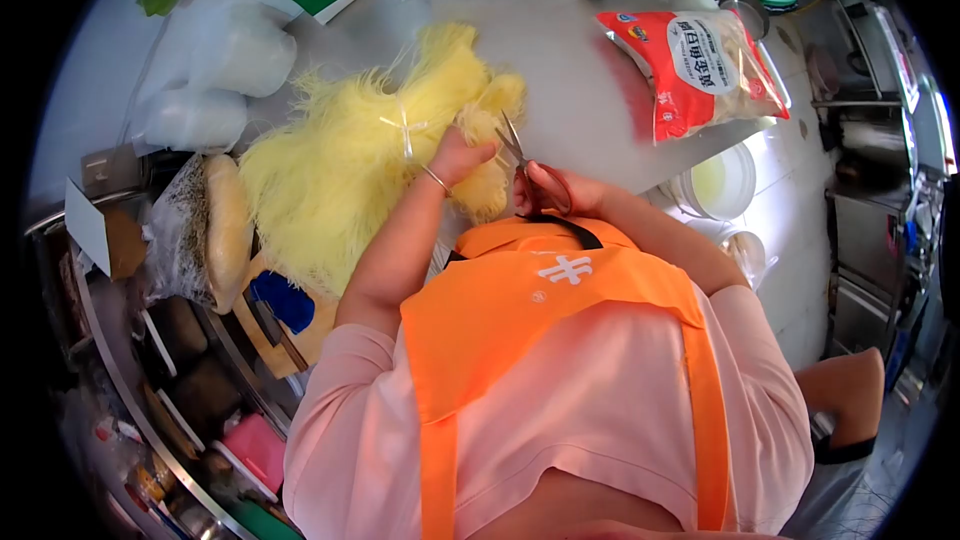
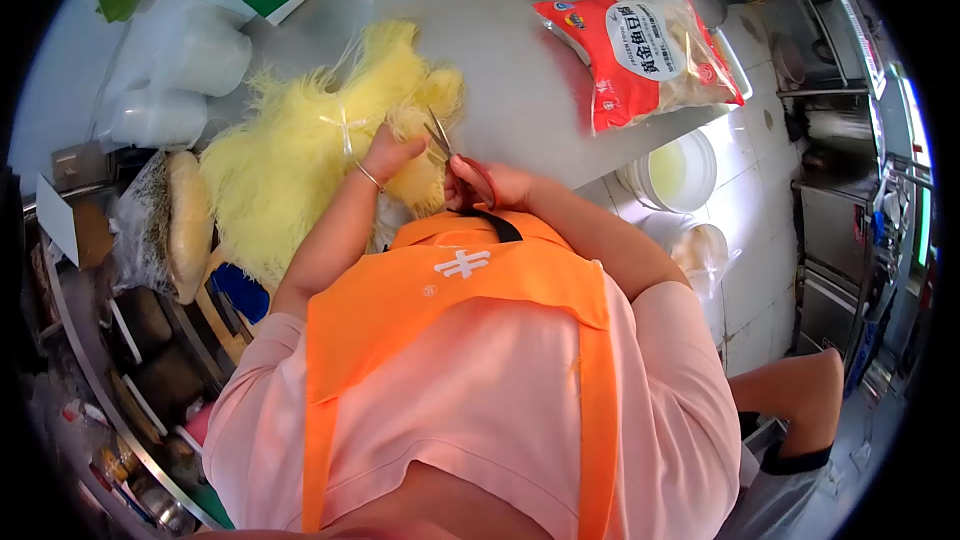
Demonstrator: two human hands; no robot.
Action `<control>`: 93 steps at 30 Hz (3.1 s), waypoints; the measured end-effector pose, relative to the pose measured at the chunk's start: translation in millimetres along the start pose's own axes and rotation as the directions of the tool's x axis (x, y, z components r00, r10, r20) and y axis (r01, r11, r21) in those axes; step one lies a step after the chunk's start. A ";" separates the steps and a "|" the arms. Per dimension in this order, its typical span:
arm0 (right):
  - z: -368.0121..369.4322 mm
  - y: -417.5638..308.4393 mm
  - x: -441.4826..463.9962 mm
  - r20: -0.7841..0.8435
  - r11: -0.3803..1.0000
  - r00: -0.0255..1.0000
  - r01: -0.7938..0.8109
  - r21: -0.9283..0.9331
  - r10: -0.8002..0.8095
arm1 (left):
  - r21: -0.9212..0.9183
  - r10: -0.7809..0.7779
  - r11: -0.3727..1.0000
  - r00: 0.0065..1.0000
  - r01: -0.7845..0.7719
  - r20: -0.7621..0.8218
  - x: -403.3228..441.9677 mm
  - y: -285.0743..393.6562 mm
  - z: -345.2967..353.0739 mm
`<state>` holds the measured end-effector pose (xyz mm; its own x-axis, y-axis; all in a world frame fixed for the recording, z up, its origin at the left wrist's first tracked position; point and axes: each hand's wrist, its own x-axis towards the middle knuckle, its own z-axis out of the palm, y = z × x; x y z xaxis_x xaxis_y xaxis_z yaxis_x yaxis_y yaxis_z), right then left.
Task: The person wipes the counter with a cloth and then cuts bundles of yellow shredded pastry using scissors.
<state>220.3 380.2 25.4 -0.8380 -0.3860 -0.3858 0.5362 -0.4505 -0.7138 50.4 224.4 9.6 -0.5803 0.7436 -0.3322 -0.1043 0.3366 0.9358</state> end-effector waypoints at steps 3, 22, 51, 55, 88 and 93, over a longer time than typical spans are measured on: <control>9.2 4.6 5.9 -0.092 0.992 0.996 0.005 -0.130 -0.017 | -0.049 0.070 0.996 0.998 -0.070 -0.011 -1.6 -2.7 -2.6; 47.6 12.1 14.6 -0.284 0.994 0.958 0.015 -0.105 -0.044 | -0.088 0.236 0.972 0.925 -0.219 0.298 -3.6 -17.9 -18.9; 46.1 19.0 0.9 -0.300 0.998 0.953 0.051 0.027 -0.041 | 0.482 0.382 0.698 0.844 -0.530 0.375 20.1 -22.0 -13.8; 46.9 18.0 7.3 -0.317 0.996 0.948 0.060 0.065 -0.036 | 0.514 0.423 0.629 0.811 -0.584 0.403 22.1 -26.2 -12.1; 47.1 12.8 -23.7 -0.140 0.995 0.990 -0.014 -0.098 0.000 | 0.513 0.277 0.783 0.935 -0.352 0.220 32.6 -31.0 -5.6; 52.4 15.1 -14.6 -0.187 0.991 0.982 -0.056 -0.121 0.033 | 0.443 0.295 0.819 0.930 -0.364 0.218 35.8 -34.8 -5.0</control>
<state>246.0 336.9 50.9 -0.8241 -0.2430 -0.5116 0.5662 -0.3271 -0.7566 29.2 236.4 -34.3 -0.3948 0.9169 -0.0584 0.4834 0.2614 0.8355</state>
